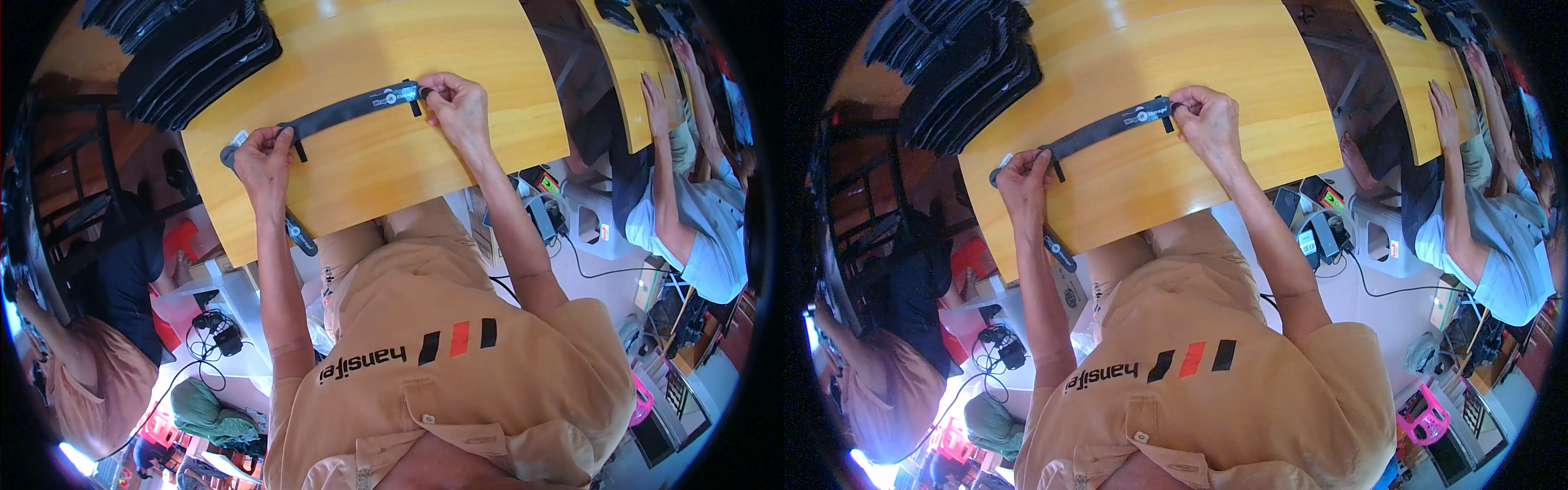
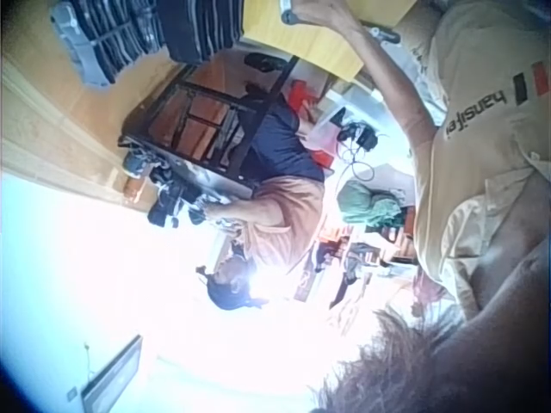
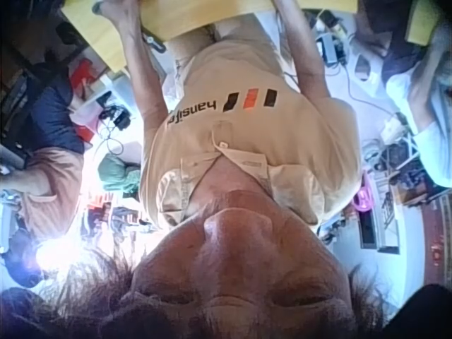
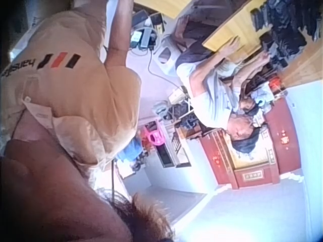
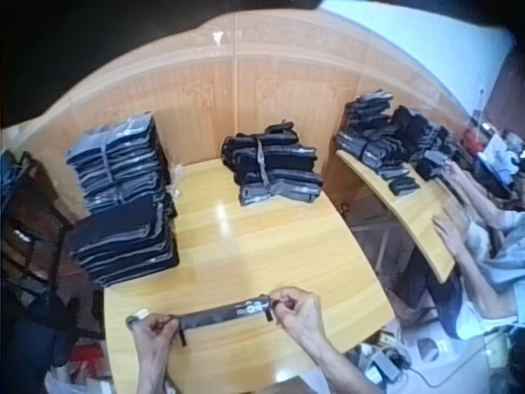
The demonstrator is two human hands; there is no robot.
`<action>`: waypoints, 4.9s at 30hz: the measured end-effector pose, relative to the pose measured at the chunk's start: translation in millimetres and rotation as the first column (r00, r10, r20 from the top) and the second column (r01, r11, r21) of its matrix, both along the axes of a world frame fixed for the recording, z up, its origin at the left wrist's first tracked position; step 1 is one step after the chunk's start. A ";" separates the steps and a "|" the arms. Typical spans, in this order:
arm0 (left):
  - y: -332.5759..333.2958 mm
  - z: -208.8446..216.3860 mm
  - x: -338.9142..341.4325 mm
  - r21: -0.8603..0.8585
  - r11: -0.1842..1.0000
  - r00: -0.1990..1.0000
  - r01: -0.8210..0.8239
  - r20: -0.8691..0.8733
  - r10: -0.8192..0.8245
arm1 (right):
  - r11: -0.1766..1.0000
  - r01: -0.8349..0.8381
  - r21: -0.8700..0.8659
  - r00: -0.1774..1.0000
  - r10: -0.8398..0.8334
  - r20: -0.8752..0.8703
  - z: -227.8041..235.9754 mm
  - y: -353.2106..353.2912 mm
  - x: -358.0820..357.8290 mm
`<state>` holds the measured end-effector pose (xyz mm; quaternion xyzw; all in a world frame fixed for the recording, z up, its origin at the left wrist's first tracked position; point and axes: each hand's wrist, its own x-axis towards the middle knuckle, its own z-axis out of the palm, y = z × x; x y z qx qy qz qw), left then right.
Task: Assembling black flexible straps with plastic components at a workshop desk.
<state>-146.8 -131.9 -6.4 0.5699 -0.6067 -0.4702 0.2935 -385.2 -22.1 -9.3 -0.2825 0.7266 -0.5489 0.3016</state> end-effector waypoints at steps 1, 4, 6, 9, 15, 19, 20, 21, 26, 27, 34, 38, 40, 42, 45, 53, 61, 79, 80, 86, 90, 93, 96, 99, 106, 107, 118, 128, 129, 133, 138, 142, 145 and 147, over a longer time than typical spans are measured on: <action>0.1 -0.2 -0.1 0.001 1.000 1.000 0.001 0.000 -0.001 | 1.000 0.001 0.001 1.000 -0.001 0.000 -0.5 0.1 -0.3; 0.3 2.8 -1.7 0.025 1.000 1.000 -0.005 0.002 0.005 | 1.000 -0.009 0.003 1.000 0.009 0.005 -2.1 0.4 -1.5; 0.2 4.0 -2.0 0.005 1.000 0.999 -0.003 0.042 0.003 | 1.000 -0.017 -0.005 1.000 0.017 0.012 -3.9 0.3 -1.6; -0.4 1.6 -0.7 -0.012 1.000 0.999 0.002 0.039 -0.001 | 1.000 -0.010 -0.006 1.000 0.010 0.005 -4.1 0.2 -1.1; 0.1 4.0 -2.7 -0.013 1.000 0.997 0.003 0.075 -0.002 | 1.000 0.001 0.031 0.999 0.000 -0.044 0.9 -0.9 0.3; 1.0 6.7 -4.0 -0.016 1.000 0.996 0.004 0.084 -0.003 | 1.000 0.009 0.027 0.999 -0.008 -0.052 2.3 -2.2 1.9; 1.3 7.3 -4.6 -0.018 1.000 0.995 -0.001 0.095 0.003 | 1.000 0.013 0.028 0.998 -0.011 -0.059 3.1 -2.3 2.6; 1.5 7.7 -4.9 -0.019 1.000 0.994 -0.007 0.105 0.009 | 0.999 0.016 0.028 0.998 -0.014 -0.067 3.7 -2.4 3.2; 1.4 2.6 -4.8 -0.066 0.998 0.991 -0.004 0.132 0.013 | 0.999 0.029 0.013 0.993 -0.028 -0.112 -2.5 -3.1 4.0; 1.6 2.6 -5.3 -0.082 0.997 0.991 -0.006 0.135 0.017 | 0.999 0.035 0.013 0.991 -0.033 -0.132 -5.2 -3.2 3.6; 5.1 2.4 -8.4 -0.186 0.983 0.966 -0.014 0.252 0.062 | 0.999 0.006 -0.040 0.933 -0.020 -0.359 -12.9 -5.1 4.4; 7.4 6.5 -11.6 -0.238 0.971 0.959 -0.002 0.275 0.069 | 0.999 -0.003 -0.039 0.907 -0.014 -0.421 -10.6 -6.8 2.6; 9.3 8.0 -13.1 -0.272 0.962 0.957 0.007 0.281 0.073 | 0.999 -0.011 -0.040 0.908 -0.007 -0.420 -10.6 -7.6 0.4; 10.8 7.1 -13.8 -0.434 0.900 0.937 0.029 0.325 0.126 | 1.000 -0.029 -0.008 0.925 0.024 -0.380 -12.3 -8.6 -1.5; 12.2 6.7 -12.9 -0.467 0.884 0.955 0.024 0.273 0.118 | 1.000 -0.025 -0.011 0.872 0.016 -0.488 -9.1 -6.7 -0.2; 30.8 36.3 -3.9 -0.429 0.903 0.972 -0.029 0.198 0.125 | 0.997 0.021 -0.071 0.947 -0.043 -0.318 6.7 10.1 3.2; 50.7 2.4 -19.1 -0.455 0.695 0.705 0.557 0.702 -0.105 | 0.919 -0.330 0.214 0.405 0.342 -0.848 6.1 22.0 69.1; 100.3 51.8 70.7 -0.188 0.982 0.832 -0.023 0.541 0.123 | 0.958 -0.283 -0.053 0.680 0.161 -0.715 22.6 70.9 56.4; 108.1 39.6 72.0 -0.184 0.982 0.828 -0.040 0.544 0.135 | 0.953 -0.299 -0.050 0.679 0.176 -0.713 29.0 70.5 68.1; 120.5 24.1 76.1 -0.181 0.970 0.940 -0.163 0.271 0.209 | 0.769 -0.631 -0.107 0.698 0.501 -0.512 39.2 75.3 145.3; 124.9 23.4 90.3 0.330 0.936 0.922 -0.122 -0.313 0.230 | 0.703 -0.698 -0.131 0.697 0.627 -0.348 53.1 81.3 168.9; 136.3 36.3 81.3 0.365 0.925 0.829 -0.104 -0.482 0.283 | 0.638 -0.738 -0.218 0.669 0.652 -0.357 54.5 81.0 171.1; 144.7 52.1 70.9 0.342 0.932 0.822 -0.118 -0.493 0.285 | 0.603 -0.754 -0.261 0.652 0.637 -0.412 59.5 80.1 167.5; 148.5 60.2 69.1 0.374 0.923 0.782 -0.091 -0.547 0.298 | 0.634 -0.730 -0.255 0.672 0.597 -0.438 68.4 82.6 162.3; 156.3 73.8 78.9 0.496 0.820 0.617 0.285 -0.750 0.239 | 0.652 -0.716 -0.251 0.685 0.586 -0.432 81.2 83.6 145.6; 157.3 75.6 78.8 0.495 0.812 0.602 0.309 -0.763 0.236 | 0.649 -0.718 -0.250 0.682 0.583 -0.442 80.9 83.9 145.0; 162.4 70.2 69.4 0.450 0.857 0.621 0.253 -0.754 0.212 | 0.638 -0.754 -0.154 0.561 0.503 -0.658 92.3 88.3 138.7; 169.6 67.8 61.6 0.405 0.897 0.650 0.174 -0.732 0.204 | 0.641 -0.767 0.040 0.406 0.532 -0.743 103.8 93.0 136.4; 170.1 68.4 61.3 0.405 0.897 0.649 0.175 -0.733 0.204 | 0.637 -0.769 0.050 0.407 0.549 -0.730 104.0 93.2 136.4; 172.1 71.2 60.7 0.407 0.901 0.648 0.151 -0.729 0.221 | 0.611 -0.791 -0.016 0.518 0.656 -0.549 103.4 90.6 131.5; 173.5 71.6 58.8 0.388 0.912 0.661 0.130 -0.720 0.212 | 0.607 -0.794 -0.048 0.541 0.667 -0.512 105.1 89.6 129.1; 175.6 77.3 56.5 0.383 0.916 0.682 0.118 -0.702 0.206 | 0.614 -0.788 -0.051 0.542 0.651 -0.531 103.8 90.8 129.6; 175.8 77.9 55.0 0.376 0.923 0.699 0.088 -0.683 0.211 | 0.627 -0.779 0.006 0.487 0.611 -0.625 103.9 93.8 136.6; 175.3 76.7 54.7 0.381 0.922 0.723 0.065 -0.655 0.220 | 0.644 -0.765 0.005 0.449 0.538 -0.713 99.5 94.7 140.0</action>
